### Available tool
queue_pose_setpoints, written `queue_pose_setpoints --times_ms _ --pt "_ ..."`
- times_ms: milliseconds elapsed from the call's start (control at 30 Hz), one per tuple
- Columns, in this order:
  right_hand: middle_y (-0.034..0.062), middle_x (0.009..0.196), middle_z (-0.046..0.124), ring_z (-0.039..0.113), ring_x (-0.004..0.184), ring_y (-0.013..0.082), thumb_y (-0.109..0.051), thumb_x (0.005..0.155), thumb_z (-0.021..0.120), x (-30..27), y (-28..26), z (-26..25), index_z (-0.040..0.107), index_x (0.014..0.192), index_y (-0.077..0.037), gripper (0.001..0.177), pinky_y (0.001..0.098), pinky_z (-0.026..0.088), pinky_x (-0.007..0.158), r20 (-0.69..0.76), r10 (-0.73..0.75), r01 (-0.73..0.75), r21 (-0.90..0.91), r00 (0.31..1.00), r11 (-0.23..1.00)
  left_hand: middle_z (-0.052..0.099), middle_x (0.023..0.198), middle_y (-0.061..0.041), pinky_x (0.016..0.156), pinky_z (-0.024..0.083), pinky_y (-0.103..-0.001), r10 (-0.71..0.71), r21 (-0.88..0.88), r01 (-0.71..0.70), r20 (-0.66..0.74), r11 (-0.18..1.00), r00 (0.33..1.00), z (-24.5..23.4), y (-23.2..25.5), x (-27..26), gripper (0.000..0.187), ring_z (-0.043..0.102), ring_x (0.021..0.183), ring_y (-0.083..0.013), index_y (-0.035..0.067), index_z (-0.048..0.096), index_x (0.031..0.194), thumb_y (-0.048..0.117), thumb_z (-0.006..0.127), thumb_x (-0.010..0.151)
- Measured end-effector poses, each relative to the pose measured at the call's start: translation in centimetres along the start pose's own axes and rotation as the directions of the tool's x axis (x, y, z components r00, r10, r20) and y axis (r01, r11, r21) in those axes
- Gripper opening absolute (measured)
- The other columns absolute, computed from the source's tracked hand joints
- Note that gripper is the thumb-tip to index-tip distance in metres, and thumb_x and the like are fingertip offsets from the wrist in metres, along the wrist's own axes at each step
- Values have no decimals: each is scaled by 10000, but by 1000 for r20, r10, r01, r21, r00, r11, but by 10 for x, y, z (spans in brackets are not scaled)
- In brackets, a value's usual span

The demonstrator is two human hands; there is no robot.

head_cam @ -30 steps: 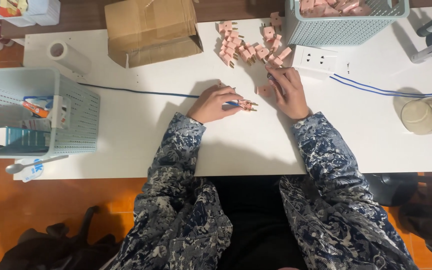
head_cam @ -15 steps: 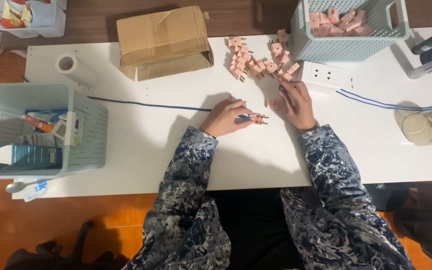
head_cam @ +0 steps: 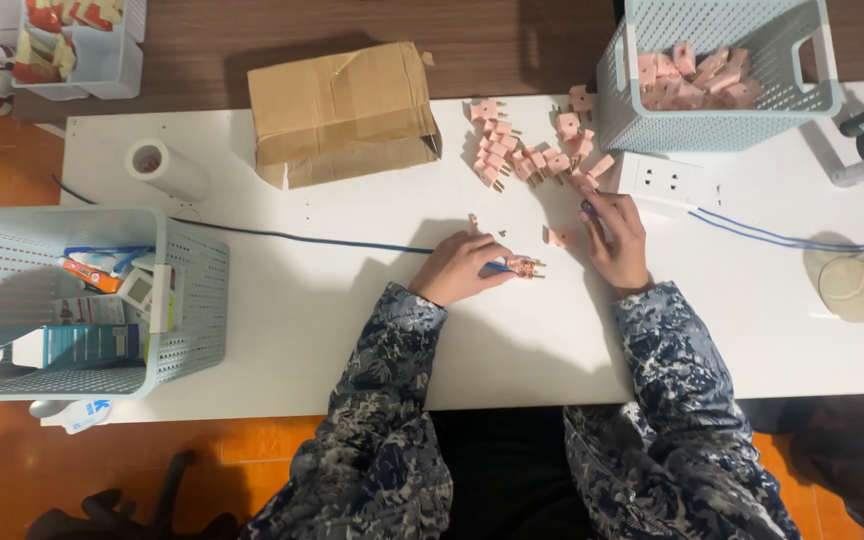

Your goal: Assembling small pink plastic components by inserting metal parts using a precision screwdriver on a white desk.

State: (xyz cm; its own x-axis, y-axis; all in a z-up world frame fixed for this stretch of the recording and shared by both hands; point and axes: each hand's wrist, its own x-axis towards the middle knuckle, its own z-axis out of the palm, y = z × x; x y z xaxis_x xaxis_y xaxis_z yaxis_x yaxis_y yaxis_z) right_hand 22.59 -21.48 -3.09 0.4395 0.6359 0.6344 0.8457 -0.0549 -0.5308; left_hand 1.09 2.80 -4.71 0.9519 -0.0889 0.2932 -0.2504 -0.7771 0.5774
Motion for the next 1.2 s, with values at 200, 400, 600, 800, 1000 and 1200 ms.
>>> queue_pose_setpoints --times_ms 200,400,600,800,1000,1200 --pt "258 1155 685 724 1046 505 89 1135 757 0 11 2 750 1527 75 392 612 593 929 -8 -41 41 37 999 998 728 908 -28 828 656 -497 6 48 -1 -110 999 994 26 -24 -1 238 811 836 -361 278 791 1148 449 875 1006" --pt "276 1157 703 731 1045 510 62 1123 756 -10 28 12 744 1533 51 410 611 599 927 -36 -64 68 101 997 993 720 857 -29 793 649 -491 -35 20 38 -101 999 994 -3 -5 -9 257 814 820 -349 245 818 1115 461 890 997" --pt "248 1144 726 736 1015 477 67 1102 773 -3 11 12 776 1491 42 390 590 612 907 -27 -60 62 108 998 992 727 843 -16 841 641 -412 -150 -7 150 -31 989 988 -21 14 -11 244 773 781 -266 192 867 1145 427 858 1080" --pt "190 1146 753 746 1035 413 -7 1113 782 0 -13 4 806 1462 -5 350 551 610 939 1 -35 35 124 999 992 693 833 -31 806 633 -458 -153 -58 151 -46 987 987 -17 25 0 255 775 779 -293 141 860 1167 363 897 1047" --pt "221 1151 730 736 1039 457 3 1126 765 2 -31 -3 795 1465 19 340 592 612 943 6 -77 75 158 997 985 741 861 -16 895 546 -459 -76 27 79 -85 997 993 -19 31 5 233 781 859 -297 212 856 1090 399 942 980" --pt "190 1185 644 709 1053 430 -45 1152 773 -5 -12 1 788 1518 -20 367 565 605 973 -12 -84 85 158 996 984 736 873 15 954 464 -425 43 84 -40 -35 996 998 -40 32 28 362 728 876 -212 214 866 1124 541 952 994"
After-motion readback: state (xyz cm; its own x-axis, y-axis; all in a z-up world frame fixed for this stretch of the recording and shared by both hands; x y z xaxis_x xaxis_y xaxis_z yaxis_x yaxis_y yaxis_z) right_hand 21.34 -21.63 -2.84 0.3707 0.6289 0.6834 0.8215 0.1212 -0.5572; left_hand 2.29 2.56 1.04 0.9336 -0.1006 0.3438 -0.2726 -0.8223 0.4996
